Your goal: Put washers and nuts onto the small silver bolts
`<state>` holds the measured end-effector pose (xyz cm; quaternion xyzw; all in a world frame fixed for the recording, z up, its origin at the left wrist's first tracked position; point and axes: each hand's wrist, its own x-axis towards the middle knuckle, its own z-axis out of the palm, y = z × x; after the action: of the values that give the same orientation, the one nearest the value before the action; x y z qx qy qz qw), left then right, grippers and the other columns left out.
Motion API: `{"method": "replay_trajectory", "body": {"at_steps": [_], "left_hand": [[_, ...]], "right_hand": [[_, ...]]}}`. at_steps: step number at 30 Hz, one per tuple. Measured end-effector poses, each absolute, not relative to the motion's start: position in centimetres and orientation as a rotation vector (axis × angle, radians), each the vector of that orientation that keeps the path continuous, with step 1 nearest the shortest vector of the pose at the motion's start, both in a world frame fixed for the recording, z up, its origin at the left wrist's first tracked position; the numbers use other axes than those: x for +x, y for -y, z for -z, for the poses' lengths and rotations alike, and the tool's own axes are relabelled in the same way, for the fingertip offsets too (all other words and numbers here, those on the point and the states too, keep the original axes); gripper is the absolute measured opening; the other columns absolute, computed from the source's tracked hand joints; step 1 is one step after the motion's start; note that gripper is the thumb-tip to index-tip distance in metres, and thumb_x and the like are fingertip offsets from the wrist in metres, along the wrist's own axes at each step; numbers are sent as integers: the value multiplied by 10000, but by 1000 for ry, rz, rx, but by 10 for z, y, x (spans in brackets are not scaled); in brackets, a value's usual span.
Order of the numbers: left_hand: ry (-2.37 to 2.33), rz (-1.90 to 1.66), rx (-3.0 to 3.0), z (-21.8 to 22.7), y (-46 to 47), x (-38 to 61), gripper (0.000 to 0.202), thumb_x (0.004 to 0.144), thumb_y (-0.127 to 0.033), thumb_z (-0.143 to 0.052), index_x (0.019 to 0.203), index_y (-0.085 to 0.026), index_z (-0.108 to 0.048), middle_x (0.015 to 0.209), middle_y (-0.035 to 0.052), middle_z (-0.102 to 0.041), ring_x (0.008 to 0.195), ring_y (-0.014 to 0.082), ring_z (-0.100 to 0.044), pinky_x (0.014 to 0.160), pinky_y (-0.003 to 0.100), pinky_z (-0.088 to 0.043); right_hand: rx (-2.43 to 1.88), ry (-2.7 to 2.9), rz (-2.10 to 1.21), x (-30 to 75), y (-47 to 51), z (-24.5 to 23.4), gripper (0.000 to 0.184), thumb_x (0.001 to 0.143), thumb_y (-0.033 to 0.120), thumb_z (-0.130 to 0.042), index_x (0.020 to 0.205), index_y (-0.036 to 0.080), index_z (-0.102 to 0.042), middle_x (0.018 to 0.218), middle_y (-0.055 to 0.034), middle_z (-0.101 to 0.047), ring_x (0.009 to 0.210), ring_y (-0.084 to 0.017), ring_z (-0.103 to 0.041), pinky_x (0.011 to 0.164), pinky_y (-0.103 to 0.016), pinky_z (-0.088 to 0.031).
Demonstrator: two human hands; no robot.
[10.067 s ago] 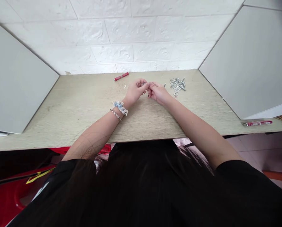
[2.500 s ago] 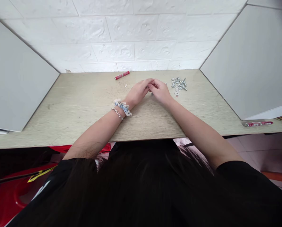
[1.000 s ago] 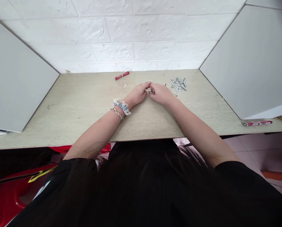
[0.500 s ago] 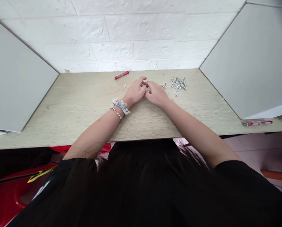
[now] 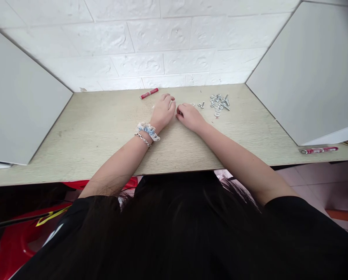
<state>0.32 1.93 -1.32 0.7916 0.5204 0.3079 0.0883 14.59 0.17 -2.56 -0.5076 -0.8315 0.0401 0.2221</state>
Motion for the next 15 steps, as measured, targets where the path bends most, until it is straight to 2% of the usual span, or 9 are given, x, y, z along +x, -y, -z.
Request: {"method": "replay_trajectory", "body": {"at_steps": [3,6,11,15], "left_hand": [[-1675,-743,2325,16,-17,2,319,880,-264,-382,1156,-177,-515,1445,139,-348,1356,291,-285,1117,533,-188],[-1748,-617,2290,18,-14,1,398,850,-296,-441,1235,-202,-478,1519,129,-217,1402,348,-165,1095,627,-109],[-1800,-498,2246,16,-10,0,527,841,-396,-452,1329,-200,-420,1547,122,-139,1417,378,-92,1093,642,-72],[-1829,-407,2226,15,-12,-1,554,858,-446,-400,1340,-173,-421,1537,151,-167,1410,387,-120,1092,640,-69]], "right_hand": [[-1504,2271,-32,155,-2,24,171,846,189,-405,907,145,-559,973,-138,-577,936,-267,-513,841,-397,-404],[-1630,2220,10,165,-6,23,196,850,174,-388,947,133,-552,1026,-172,-566,979,-299,-498,847,-443,-401],[-1772,2094,5,188,-22,25,207,856,156,-394,990,109,-544,1093,-208,-530,1080,-335,-453,919,-524,-351],[-1762,1986,7,209,-36,35,199,868,187,-403,972,113,-555,1057,-195,-532,1095,-341,-443,929,-568,-335]]}}
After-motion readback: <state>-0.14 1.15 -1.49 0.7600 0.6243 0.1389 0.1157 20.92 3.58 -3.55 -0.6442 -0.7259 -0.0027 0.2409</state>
